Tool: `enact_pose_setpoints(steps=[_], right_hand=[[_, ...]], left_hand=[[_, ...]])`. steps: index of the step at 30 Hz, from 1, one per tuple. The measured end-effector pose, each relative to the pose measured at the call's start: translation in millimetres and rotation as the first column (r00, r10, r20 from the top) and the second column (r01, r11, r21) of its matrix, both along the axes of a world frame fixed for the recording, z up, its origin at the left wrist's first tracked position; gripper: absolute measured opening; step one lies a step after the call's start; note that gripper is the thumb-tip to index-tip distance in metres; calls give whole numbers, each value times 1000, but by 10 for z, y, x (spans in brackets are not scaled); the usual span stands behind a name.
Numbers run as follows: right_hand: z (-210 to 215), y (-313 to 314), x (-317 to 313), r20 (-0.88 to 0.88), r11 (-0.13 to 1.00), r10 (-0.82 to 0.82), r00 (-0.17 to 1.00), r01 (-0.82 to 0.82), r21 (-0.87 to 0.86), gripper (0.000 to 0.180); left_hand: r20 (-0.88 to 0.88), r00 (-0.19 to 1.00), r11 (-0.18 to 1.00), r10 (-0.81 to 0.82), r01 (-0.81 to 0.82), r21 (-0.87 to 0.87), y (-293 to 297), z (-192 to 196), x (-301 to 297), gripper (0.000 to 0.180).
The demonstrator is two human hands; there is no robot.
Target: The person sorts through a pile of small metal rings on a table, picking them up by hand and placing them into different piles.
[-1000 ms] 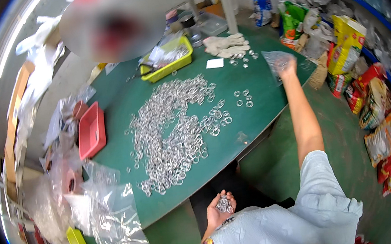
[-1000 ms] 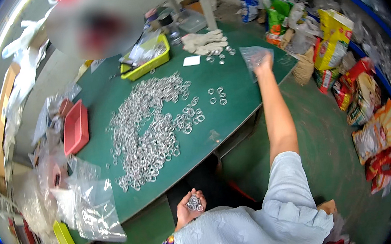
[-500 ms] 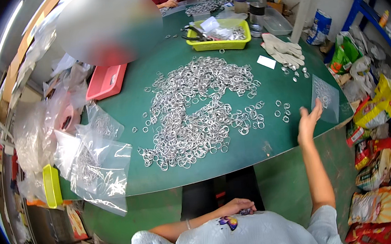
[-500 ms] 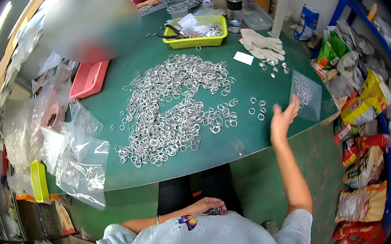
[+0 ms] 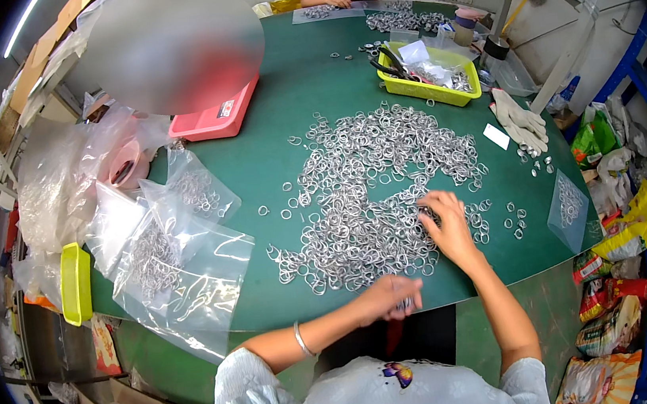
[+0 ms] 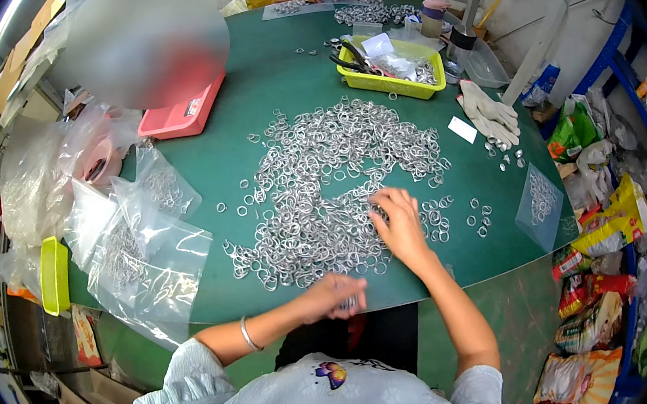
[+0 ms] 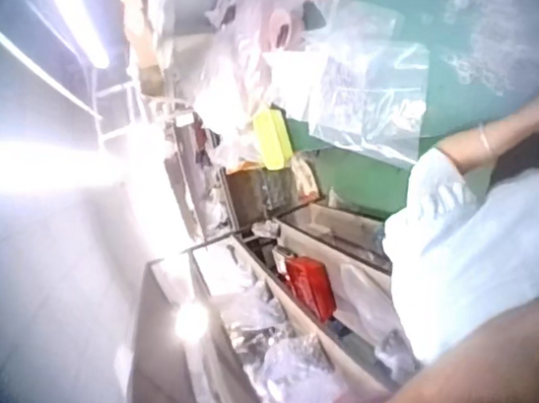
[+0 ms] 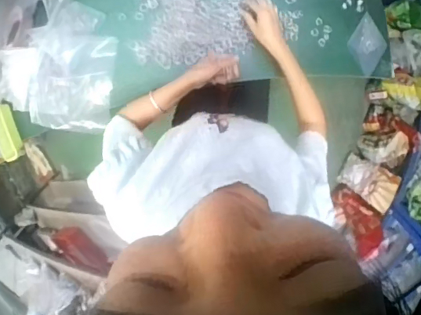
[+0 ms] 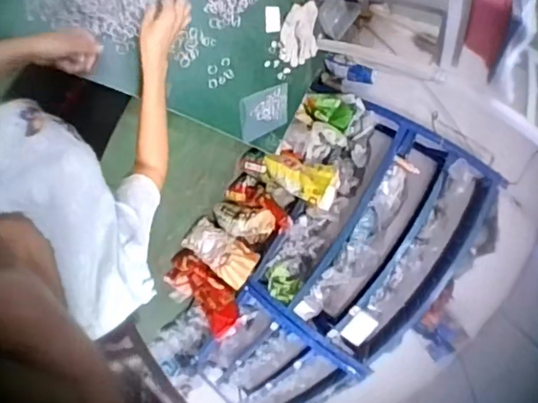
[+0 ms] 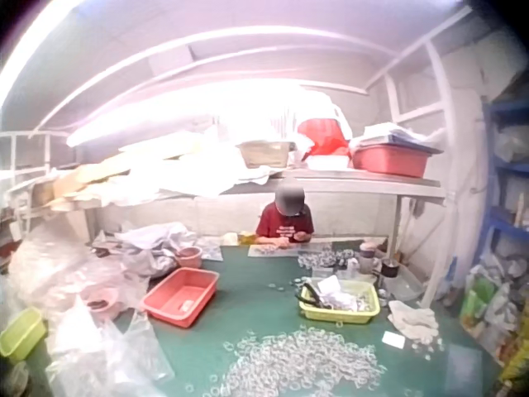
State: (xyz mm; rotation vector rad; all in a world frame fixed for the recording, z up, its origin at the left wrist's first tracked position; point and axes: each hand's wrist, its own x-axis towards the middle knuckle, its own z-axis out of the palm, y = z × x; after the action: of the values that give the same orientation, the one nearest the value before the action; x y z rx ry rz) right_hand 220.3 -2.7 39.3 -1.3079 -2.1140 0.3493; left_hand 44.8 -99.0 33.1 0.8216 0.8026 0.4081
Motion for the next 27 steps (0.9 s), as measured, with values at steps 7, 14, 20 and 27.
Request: enact_pose_setpoints(steps=[7,14,20,27], right_hand=[[-306,784,-676,208,992,-63,976,39,117,13],[-167,873,-835,-151,992,31,988,-49,-116,8],[51,923,-1217,-824,666,-277,494,-520,-536,20],[-128,1161,-1643,37,970,35,999,-26,-241,14]], left_hand=[[248,830,865,500,-489,-110,721,20,-616,32],[564,440,713,698,-496,-496,953,-456,-1373,30],[674,187,627,714,-598,-499,1023,-485,-1593,31],[646,93,480,757,-750,-455,1090,-592,-1687,32]])
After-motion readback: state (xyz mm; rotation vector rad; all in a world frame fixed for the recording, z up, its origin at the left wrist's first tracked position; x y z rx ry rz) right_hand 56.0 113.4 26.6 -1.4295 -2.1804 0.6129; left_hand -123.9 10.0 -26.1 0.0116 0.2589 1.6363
